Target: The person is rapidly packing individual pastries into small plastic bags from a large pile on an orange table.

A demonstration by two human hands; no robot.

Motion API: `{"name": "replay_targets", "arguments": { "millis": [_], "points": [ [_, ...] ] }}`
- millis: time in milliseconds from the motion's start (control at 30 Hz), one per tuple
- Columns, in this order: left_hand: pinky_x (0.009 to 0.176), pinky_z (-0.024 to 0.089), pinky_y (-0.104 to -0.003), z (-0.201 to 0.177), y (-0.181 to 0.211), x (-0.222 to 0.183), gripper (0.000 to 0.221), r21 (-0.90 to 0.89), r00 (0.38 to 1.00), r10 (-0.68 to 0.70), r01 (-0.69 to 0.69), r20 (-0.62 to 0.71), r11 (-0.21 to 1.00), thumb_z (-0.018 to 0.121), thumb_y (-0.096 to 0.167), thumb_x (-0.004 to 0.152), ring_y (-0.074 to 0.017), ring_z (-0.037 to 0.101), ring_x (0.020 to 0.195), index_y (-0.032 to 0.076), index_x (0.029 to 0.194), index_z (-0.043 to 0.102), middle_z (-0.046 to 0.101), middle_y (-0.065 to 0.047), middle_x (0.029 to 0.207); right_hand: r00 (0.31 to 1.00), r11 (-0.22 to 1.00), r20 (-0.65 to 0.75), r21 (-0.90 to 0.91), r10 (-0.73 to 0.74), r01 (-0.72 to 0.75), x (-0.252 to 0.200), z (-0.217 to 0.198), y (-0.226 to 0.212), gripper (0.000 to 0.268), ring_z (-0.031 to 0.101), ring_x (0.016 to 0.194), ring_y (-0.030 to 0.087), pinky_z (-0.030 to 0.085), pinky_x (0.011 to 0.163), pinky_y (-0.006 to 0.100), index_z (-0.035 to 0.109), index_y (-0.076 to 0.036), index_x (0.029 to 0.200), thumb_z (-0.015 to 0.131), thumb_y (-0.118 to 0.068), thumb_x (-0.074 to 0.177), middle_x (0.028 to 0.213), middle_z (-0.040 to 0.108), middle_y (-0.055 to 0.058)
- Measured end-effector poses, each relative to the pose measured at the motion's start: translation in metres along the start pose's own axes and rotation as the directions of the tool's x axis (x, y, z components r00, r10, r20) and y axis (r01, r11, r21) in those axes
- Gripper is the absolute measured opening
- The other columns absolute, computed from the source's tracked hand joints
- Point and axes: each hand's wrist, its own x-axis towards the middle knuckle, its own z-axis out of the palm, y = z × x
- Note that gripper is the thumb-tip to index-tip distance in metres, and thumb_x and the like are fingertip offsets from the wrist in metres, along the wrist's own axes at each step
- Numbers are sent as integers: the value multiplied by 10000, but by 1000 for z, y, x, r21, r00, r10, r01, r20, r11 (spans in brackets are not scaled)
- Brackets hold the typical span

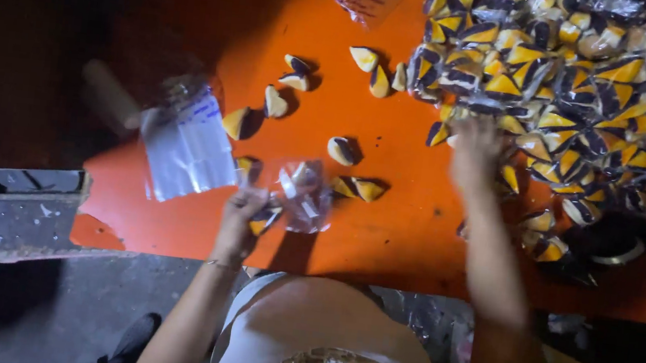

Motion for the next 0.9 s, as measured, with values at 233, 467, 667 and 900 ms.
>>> {"name": "replay_targets", "arguments": {
  "millis": [233,467,667,900],
  "points": [
    [510,606,-290,-94,26,7,156,-46,998,66,-67,-12,997,741,104,918,-241,766,665,31,832,633,728,-181,751,883,765,69,472,464,-439,-11,102,-63,203,743,871,321,606,733,438,693,-261,1045,759,-241,855,1040,699,40],
    [497,607,-294,-116,56,-1,156,-35,998,35,-33,55,999,732,82,918,-259,764,644,15,827,625,718,-212,717,719,396,-10,840,694,-370,-32,85,-94,261,706,903,244,556,789,308,776,-191,1023,789,-41,809,919,728,54],
    [369,535,-257,-97,59,6,153,-19,983,-42,46,181,999,730,93,916,-267,742,613,8,831,635,691,-212,703,704,548,-138,736,697,-398,31,89,-75,339,727,924,348,619,758,402,750,-67,1120,856,-68,799,1000,727,155],
    [357,548,-273,-62,53,-16,187,52,991,-54,48,119,997,765,119,894,-242,732,566,11,824,629,722,-218,697,706,578,-150,701,692,-418,60,105,-62,366,710,859,342,579,745,399,749,-160,1025,953,-303,757,935,661,95]
  ]
}}
